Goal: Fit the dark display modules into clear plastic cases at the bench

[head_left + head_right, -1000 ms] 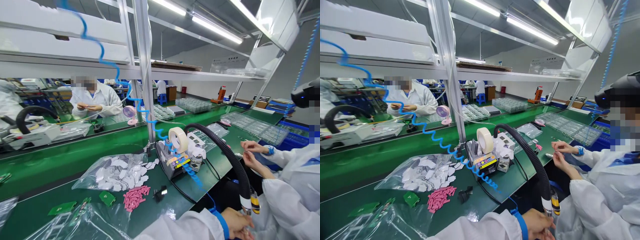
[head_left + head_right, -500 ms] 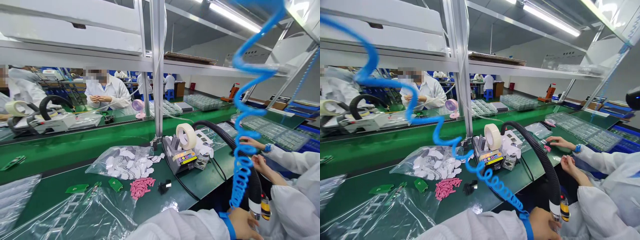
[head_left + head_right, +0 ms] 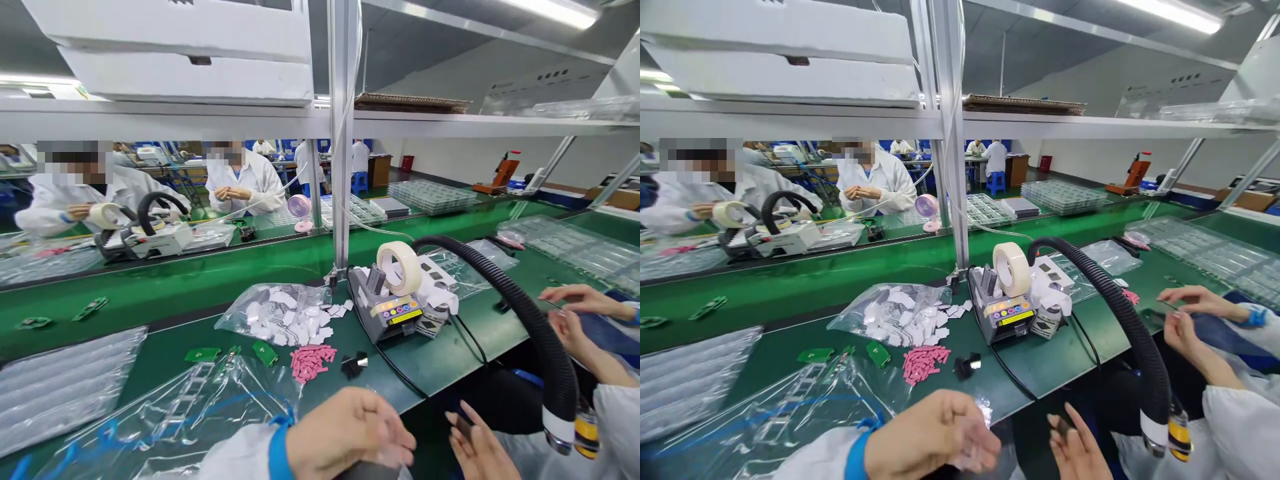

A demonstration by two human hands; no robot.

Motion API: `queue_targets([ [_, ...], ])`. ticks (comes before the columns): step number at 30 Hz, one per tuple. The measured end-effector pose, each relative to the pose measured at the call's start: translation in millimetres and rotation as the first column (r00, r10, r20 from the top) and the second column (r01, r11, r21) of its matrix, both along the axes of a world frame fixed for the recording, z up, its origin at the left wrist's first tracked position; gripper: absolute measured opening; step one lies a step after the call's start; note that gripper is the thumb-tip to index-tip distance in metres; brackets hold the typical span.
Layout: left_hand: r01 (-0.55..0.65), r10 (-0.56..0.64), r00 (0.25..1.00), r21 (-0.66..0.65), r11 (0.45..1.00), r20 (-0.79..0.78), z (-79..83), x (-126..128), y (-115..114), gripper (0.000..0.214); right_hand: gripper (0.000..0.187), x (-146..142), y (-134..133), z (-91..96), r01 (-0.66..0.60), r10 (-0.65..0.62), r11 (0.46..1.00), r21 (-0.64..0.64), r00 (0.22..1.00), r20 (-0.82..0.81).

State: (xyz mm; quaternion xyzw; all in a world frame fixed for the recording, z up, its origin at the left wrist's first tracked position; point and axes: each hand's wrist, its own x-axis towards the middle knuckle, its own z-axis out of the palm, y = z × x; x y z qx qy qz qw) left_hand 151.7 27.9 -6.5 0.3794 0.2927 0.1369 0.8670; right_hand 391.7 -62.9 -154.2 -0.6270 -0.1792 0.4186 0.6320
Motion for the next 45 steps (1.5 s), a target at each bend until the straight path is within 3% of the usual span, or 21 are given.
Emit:
queue_targets([
  [2,-0.122,0.126,0.991,-0.08,0.989,0.051,2.8,-22.4,-1.8,0.038,0.052,-37.0,8.6,34.1,-0.188,0.125,0.972,0.141,0.922,0.367],
  [3,-0.156,0.164,0.983,-0.091,0.984,0.087,1.6,-29.8,-3.8,0.036,0.048,-54.0,14.0,54.2,-0.309,0.156,0.934,0.177,0.802,0.577],
  [4,-0.177,0.188,0.974,-0.091,0.98,0.129,0.0,-35.5,-6.4,0.035,0.047,-69.2,20.3,74.4,-0.43,0.141,0.882,0.191,0.629,0.765],
  [5,-0.194,0.207,0.963,-0.087,0.977,0.174,-1.5,-40.3,-9.1,0.035,0.049,-82.6,27.3,93.5,-0.509,0.056,0.832,0.223,0.475,0.878],
  [7,-0.22,0.233,0.941,-0.079,0.972,0.244,-1.8,-49.1,-13.6,0.035,0.038,-104.4,41.5,123.5,-0.64,-0.067,0.734,0.228,0.267,0.961],
  [10,-0.29,0.288,0.913,-0.037,0.956,0.288,4.6,-64.5,-15.5,0.036,0.032,-128.6,56.6,142.1,-0.725,-0.115,0.661,0.194,0.158,0.981],
  [14,-0.381,0.355,0.887,0.035,0.924,0.297,13.2,-88.9,-15.1,0.035,0.039,-154.5,65.1,142.5,-0.777,-0.057,0.613,0.146,0.141,0.988],
  [19,-0.481,0.469,0.852,-0.003,0.877,0.234,5.7,-117.3,-18.8,0.035,0.035,-180.5,75.5,161.5,-0.834,0.122,0.525,0.171,0.272,0.955],
  [21,-0.495,0.478,0.848,0.017,0.869,0.228,1.5,-125.6,-19.2,0.032,0.028,-187.8,78.3,168.4,-0.815,0.156,0.543,0.199,0.332,0.93],
  [23,-0.479,0.442,0.858,0.098,0.872,0.261,-0.2,-130.6,-17.9,0.033,0.016,-192.7,78.7,170.4,-0.775,0.133,0.594,0.213,0.356,0.925],
  [26,-0.443,0.374,0.882,0.23,0.867,0.286,2.1,-131.3,-14.2,0.032,0.013,-194.5,76.2,167.6,-0.755,0.124,0.636,0.16,0.305,0.944],
  [30,-0.466,0.374,0.875,0.321,0.825,0.308,2.6,-125.9,-11.4,0.024,0.012,-189.3,73.8,165.7,-0.739,0.103,0.66,0.138,0.271,0.957],
  [35,-0.39,0.278,0.915,0.466,0.794,0.291,-0.3,-124.6,-8.1,0.026,0.015,-183.6,76.7,170.1,-0.717,0.044,0.681,0.152,0.247,0.968],
  [39,-0.305,0.22,0.952,0.61,0.731,0.213,3.9,-125.4,-3.1,0.028,0.016,-182.4,77.6,169.7,-0.699,0.006,0.694,0.175,0.249,0.969],
  [45,-0.248,0.231,0.966,0.647,0.721,0.114,6.6,-123.5,-0.9,0.029,0.017,-180.5,76.8,164.0,-0.73,0.088,0.67,0.135,0.259,0.962],
])
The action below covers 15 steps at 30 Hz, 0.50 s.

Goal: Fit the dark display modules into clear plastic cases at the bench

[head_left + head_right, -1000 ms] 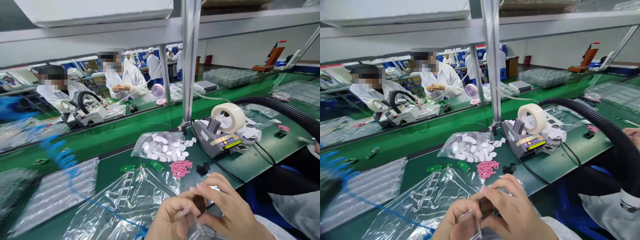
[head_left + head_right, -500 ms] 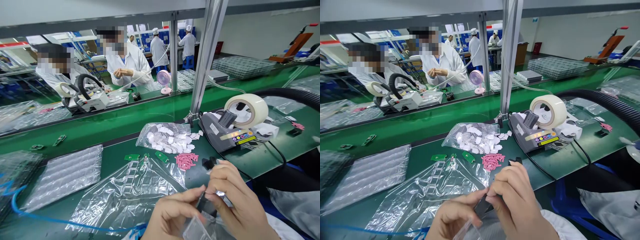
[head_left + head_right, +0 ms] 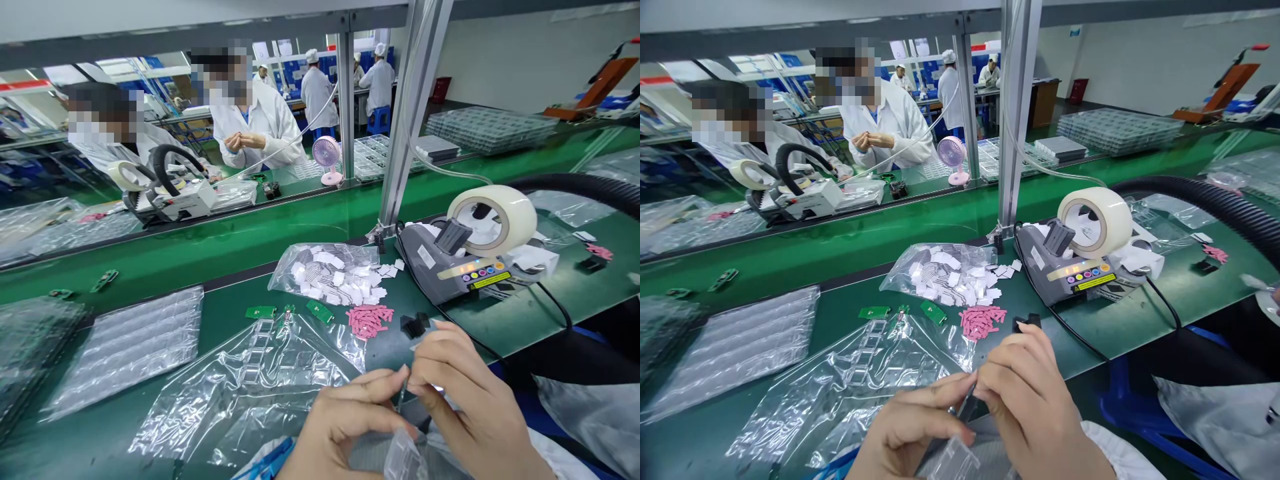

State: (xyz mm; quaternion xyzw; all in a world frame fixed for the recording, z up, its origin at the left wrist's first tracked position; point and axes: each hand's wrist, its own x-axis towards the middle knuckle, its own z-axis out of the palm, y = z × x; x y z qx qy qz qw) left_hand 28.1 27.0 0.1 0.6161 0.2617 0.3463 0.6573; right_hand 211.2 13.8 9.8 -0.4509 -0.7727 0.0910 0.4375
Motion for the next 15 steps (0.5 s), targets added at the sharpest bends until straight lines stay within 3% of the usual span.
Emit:
queue_targets([
  [4,0.011,-0.011,1.0,-0.001,1.0,-0.005,0.1,-1.3,0.2,0.031,0.017,0.5,0.3,-1.6,-0.015,0.015,0.999,0.029,1.0,0.017],
  [9,-0.027,0.038,0.997,-0.147,0.989,0.07,-0.9,2.5,-6.3,0.03,0.017,1.6,-2.9,-3.2,0.022,-0.023,0.999,0.049,1.0,0.014],
  [15,-0.163,0.204,0.966,-0.239,0.957,0.16,-0.3,12.6,-14.0,0.031,0.016,2.9,-1.0,2.5,0.101,-0.103,0.992,0.077,0.994,0.022],
])
